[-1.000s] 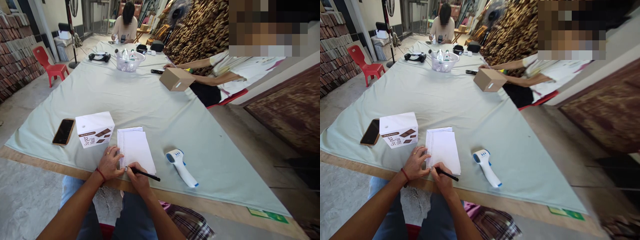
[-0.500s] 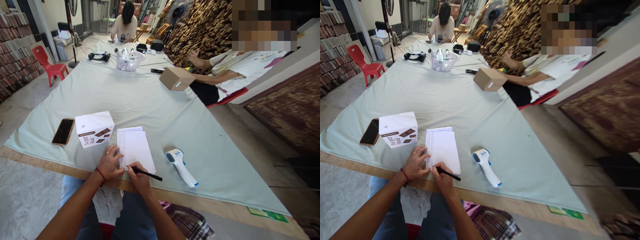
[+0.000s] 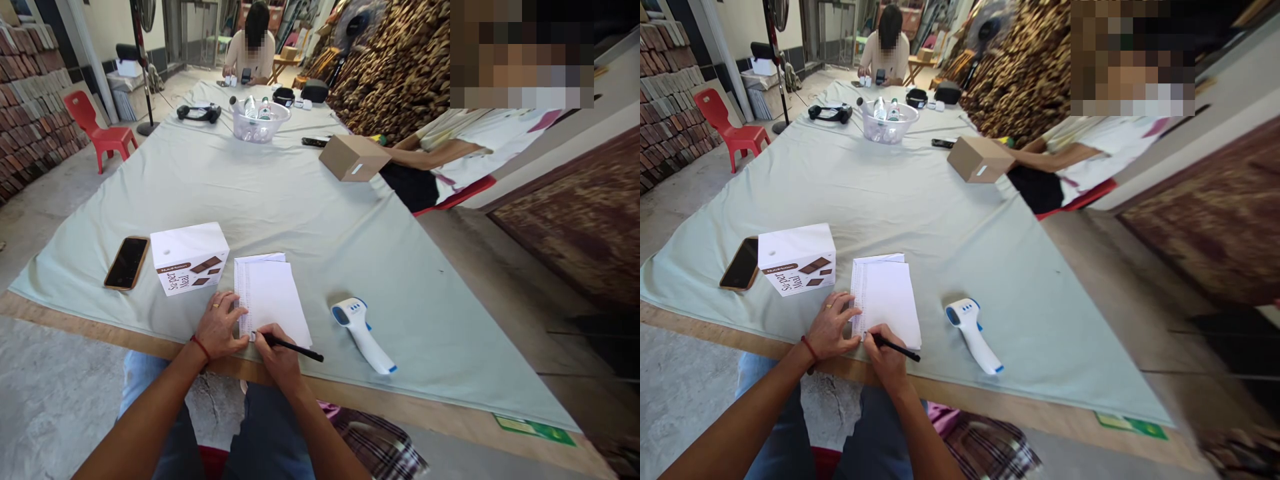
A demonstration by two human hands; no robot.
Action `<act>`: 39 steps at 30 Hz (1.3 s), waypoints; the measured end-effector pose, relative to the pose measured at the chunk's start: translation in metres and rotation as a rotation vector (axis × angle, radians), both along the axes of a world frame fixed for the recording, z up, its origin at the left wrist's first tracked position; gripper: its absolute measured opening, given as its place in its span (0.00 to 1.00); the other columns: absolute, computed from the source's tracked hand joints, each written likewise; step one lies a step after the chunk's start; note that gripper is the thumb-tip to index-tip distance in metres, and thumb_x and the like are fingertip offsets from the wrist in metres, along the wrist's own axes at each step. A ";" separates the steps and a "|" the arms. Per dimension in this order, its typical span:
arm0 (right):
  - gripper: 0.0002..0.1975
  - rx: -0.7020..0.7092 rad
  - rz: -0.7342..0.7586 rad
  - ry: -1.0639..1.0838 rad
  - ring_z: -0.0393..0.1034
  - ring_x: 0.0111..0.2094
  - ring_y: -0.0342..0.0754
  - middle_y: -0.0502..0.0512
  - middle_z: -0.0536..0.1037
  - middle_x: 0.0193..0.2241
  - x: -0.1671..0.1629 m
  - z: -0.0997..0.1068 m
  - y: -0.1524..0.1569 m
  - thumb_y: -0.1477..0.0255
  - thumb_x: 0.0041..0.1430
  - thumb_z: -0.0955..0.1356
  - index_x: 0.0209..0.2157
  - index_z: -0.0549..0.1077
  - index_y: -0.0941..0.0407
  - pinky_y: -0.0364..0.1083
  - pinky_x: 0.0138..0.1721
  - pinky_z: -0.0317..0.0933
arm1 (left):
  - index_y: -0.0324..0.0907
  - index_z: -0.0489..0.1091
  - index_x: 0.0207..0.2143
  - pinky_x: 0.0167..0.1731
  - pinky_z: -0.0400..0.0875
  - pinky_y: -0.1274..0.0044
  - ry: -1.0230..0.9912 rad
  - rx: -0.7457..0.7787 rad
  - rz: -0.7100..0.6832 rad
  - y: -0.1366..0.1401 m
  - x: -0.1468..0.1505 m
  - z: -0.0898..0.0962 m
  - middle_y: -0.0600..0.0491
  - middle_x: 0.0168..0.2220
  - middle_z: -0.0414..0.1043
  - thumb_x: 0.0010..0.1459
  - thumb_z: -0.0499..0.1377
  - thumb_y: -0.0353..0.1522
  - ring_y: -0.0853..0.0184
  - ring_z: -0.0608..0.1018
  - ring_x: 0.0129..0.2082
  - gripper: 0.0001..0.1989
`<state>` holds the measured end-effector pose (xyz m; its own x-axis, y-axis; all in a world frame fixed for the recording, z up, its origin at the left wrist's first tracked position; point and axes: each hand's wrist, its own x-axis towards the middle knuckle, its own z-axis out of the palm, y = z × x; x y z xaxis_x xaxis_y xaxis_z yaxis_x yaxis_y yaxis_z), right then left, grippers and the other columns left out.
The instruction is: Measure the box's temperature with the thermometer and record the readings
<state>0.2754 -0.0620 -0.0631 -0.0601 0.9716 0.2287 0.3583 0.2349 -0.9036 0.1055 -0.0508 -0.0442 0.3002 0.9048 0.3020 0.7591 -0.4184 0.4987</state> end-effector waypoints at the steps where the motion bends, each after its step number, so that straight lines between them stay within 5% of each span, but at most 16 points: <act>1: 0.07 0.000 0.002 -0.002 0.63 0.21 0.43 0.46 0.69 0.18 0.000 0.000 0.000 0.69 0.53 0.64 0.23 0.67 0.54 0.43 0.25 0.60 | 0.41 0.72 0.45 0.62 0.54 0.56 -0.001 0.000 -0.001 0.000 0.000 0.000 0.42 0.54 0.65 0.44 0.66 0.35 0.50 0.63 0.59 0.23; 16: 0.07 -0.033 0.009 -0.010 0.62 0.21 0.43 0.46 0.69 0.18 0.000 0.001 0.000 0.68 0.52 0.65 0.23 0.67 0.54 0.43 0.26 0.60 | 0.41 0.72 0.45 0.62 0.52 0.56 -0.010 -0.003 -0.003 0.000 0.000 -0.001 0.41 0.54 0.65 0.45 0.66 0.36 0.50 0.63 0.59 0.23; 26: 0.06 0.153 -0.208 0.017 0.68 0.28 0.46 0.49 0.73 0.25 0.003 0.004 -0.001 0.69 0.59 0.65 0.30 0.70 0.55 0.45 0.32 0.65 | 0.42 0.71 0.46 0.63 0.51 0.55 0.008 -0.006 -0.027 -0.001 -0.002 0.002 0.41 0.55 0.63 0.42 0.65 0.35 0.49 0.61 0.60 0.25; 33: 0.23 0.364 -0.080 -0.502 0.69 0.45 0.52 0.61 0.74 0.44 0.045 -0.003 0.044 0.80 0.59 0.57 0.53 0.69 0.56 0.53 0.47 0.66 | 0.41 0.71 0.45 0.61 0.56 0.55 -0.012 0.017 0.002 0.001 -0.002 0.000 0.41 0.54 0.64 0.43 0.65 0.33 0.49 0.62 0.60 0.23; 39: 0.29 0.340 -0.089 -0.818 0.68 0.45 0.55 0.64 0.74 0.45 0.085 0.002 0.080 0.84 0.52 0.57 0.56 0.68 0.58 0.54 0.47 0.64 | 0.41 0.71 0.42 0.59 0.61 0.57 -0.057 0.038 0.015 0.002 -0.005 -0.004 0.42 0.52 0.65 0.45 0.65 0.32 0.51 0.64 0.58 0.19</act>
<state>0.3601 0.0175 -0.0612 -0.2591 0.8677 0.4242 0.8905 0.3847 -0.2430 0.1008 -0.0485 -0.0479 0.2679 0.8967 0.3523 0.7361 -0.4264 0.5256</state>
